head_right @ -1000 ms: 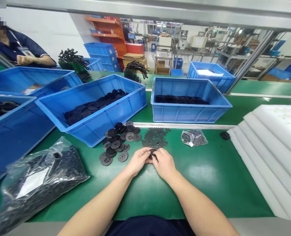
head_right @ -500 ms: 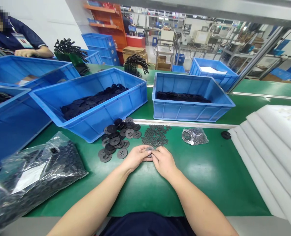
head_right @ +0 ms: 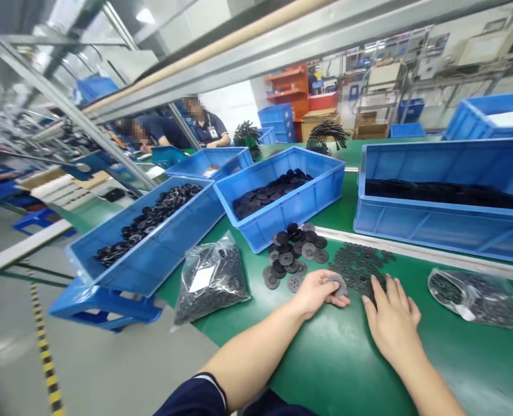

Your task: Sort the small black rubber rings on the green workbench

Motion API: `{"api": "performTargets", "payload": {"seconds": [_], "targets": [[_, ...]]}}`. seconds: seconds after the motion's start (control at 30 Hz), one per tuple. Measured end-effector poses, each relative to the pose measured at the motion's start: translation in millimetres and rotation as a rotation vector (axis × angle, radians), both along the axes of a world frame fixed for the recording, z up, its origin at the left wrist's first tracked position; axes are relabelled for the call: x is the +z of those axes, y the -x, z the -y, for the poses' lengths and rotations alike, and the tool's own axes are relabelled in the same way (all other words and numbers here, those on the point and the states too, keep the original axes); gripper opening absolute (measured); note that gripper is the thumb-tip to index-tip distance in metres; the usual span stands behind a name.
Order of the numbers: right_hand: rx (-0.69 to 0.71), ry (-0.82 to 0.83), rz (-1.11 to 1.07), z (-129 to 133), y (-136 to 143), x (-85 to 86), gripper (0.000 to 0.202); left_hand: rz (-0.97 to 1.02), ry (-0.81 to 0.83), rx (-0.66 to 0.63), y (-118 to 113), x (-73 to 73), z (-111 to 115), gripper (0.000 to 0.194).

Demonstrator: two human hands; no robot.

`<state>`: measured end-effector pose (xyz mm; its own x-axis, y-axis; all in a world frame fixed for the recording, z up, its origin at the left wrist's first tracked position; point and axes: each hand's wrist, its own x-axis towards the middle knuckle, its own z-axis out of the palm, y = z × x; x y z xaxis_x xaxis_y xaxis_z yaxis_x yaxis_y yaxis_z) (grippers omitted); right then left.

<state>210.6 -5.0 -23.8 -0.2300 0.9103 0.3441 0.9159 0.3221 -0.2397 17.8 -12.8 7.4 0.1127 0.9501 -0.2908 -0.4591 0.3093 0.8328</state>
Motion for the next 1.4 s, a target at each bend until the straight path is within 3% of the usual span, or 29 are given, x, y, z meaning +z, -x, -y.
{"api": "performTargets", "payload": {"seconds": [0.2, 0.4, 0.57, 0.67, 0.77, 0.87, 1.13, 1.4], "targets": [[-0.012, 0.040, 0.110, -1.1, 4.9, -8.9, 0.060, -0.009, -0.044, 0.052, 1.7, 1.1, -1.3, 0.052], [-0.003, -0.015, 0.061, -6.6, 0.0, -17.1, 0.055, -0.066, -0.106, 0.175, 9.3, 2.6, -5.4, 0.055], [0.008, -0.033, 0.033, -5.4, 0.6, -10.5, 0.052, -0.063, -0.094, 0.235, 23.5, 3.4, -16.5, 0.056], [0.018, -0.025, 0.041, -5.1, -4.2, -6.9, 0.051, -0.220, -0.102, 0.159, 33.9, 10.0, -29.7, 0.042], [0.025, -0.031, 0.033, -8.9, -13.0, -9.8, 0.048, -0.734, -0.186, 0.081, 44.5, 20.6, -45.5, 0.016], [0.032, -0.057, 0.008, -14.5, -21.3, -14.6, 0.044, -1.077, -0.268, 0.054, 54.4, 30.4, -60.1, 0.016], [0.012, -0.056, 0.012, -18.1, -31.8, -12.5, 0.041, -1.428, -0.315, -0.234, 65.9, 35.0, -88.8, 0.021], [0.053, -0.011, -0.043, -20.0, -36.9, -13.4, 0.037, -1.462, -0.365, -0.306, 69.7, 30.3, -87.1, 0.025]]}}
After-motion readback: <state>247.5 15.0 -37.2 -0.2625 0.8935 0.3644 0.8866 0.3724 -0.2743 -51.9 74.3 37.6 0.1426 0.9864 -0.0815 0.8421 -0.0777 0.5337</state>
